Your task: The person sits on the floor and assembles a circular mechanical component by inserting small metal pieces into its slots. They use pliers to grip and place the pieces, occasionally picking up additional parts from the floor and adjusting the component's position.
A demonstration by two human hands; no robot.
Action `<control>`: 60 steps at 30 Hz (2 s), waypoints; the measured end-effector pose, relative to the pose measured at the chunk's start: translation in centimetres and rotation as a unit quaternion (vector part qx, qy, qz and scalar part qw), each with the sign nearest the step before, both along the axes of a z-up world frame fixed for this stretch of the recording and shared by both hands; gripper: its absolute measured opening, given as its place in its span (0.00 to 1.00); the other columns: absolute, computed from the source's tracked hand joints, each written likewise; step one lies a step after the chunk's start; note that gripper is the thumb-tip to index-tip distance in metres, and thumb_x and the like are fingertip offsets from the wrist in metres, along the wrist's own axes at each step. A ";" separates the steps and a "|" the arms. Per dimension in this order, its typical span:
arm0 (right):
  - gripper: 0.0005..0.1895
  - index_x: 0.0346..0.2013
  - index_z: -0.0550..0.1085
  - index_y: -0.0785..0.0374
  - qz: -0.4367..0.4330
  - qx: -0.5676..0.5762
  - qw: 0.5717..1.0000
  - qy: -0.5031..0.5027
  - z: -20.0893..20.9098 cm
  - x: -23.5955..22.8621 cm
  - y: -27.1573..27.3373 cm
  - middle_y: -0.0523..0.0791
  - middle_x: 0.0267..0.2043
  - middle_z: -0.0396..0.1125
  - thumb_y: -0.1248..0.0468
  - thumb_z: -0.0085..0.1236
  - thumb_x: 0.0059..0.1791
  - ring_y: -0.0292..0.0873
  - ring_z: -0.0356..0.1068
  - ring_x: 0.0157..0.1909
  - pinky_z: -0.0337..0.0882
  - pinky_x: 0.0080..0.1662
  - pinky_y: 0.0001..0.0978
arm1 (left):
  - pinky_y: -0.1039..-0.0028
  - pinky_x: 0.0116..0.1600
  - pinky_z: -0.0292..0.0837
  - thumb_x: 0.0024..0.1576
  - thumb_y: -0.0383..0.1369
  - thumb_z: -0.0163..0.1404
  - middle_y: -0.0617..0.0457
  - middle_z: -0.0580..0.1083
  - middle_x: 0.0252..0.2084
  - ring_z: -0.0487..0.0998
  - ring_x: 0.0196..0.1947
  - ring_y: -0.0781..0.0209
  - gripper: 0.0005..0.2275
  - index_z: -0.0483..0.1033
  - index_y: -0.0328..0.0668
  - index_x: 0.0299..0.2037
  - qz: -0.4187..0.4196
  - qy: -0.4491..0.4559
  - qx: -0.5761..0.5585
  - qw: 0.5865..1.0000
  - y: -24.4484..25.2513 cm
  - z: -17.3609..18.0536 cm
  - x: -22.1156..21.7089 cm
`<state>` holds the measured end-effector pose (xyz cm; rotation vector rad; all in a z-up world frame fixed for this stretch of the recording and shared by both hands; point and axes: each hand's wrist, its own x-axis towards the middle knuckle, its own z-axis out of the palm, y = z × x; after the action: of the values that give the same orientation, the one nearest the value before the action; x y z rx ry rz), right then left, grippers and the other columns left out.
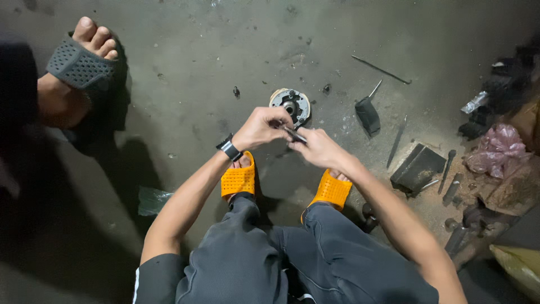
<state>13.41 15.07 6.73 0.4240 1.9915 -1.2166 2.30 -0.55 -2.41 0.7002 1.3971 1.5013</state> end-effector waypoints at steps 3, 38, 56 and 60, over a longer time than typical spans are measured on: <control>0.09 0.25 0.71 0.61 -0.053 -0.006 0.999 0.004 -1.1 2.5 -2.1 0.45 0.21 0.66 0.66 0.50 0.50 0.46 0.68 0.26 0.67 0.33 0.33 | 0.75 0.37 0.72 0.40 0.27 0.67 0.53 0.74 0.28 0.73 0.31 0.66 0.13 0.80 0.45 0.34 -0.017 0.007 -0.025 1.000 -1.2 -0.3 1.8; 0.16 0.42 0.69 0.78 -0.460 -0.210 0.858 0.089 -13.1 8.4 -2.4 0.59 0.38 0.71 0.64 0.39 0.57 0.48 0.75 0.36 0.78 0.39 0.37 | 0.68 0.45 0.62 0.51 0.25 0.56 0.55 0.67 0.33 0.68 0.35 0.56 0.05 0.76 0.46 0.35 0.163 0.416 -0.094 0.890 0.0 -3.0 3.1; 0.11 0.35 0.71 0.64 -0.329 0.091 0.882 0.325 -7.7 5.6 -4.0 0.44 0.16 0.67 0.65 0.41 0.56 0.38 0.67 0.16 0.66 0.19 0.27 | 0.67 0.46 0.58 0.54 0.31 0.54 0.56 0.67 0.32 0.66 0.35 0.57 0.02 0.73 0.49 0.34 0.144 0.492 -0.103 0.852 0.5 -4.7 3.1; 0.19 0.24 0.70 0.63 -0.179 0.132 0.967 0.125 -13.6 5.3 -2.5 0.44 0.13 0.63 0.60 0.40 0.57 0.35 0.60 0.14 0.58 0.16 0.29 | 0.67 0.47 0.58 0.54 0.32 0.52 0.57 0.65 0.32 0.66 0.35 0.57 0.02 0.73 0.51 0.34 0.129 0.507 -0.106 0.846 0.4 -5.3 3.1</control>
<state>18.70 12.62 -6.87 0.8293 2.3791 -1.2726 5.38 -0.18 -7.71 1.2982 2.4877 1.1297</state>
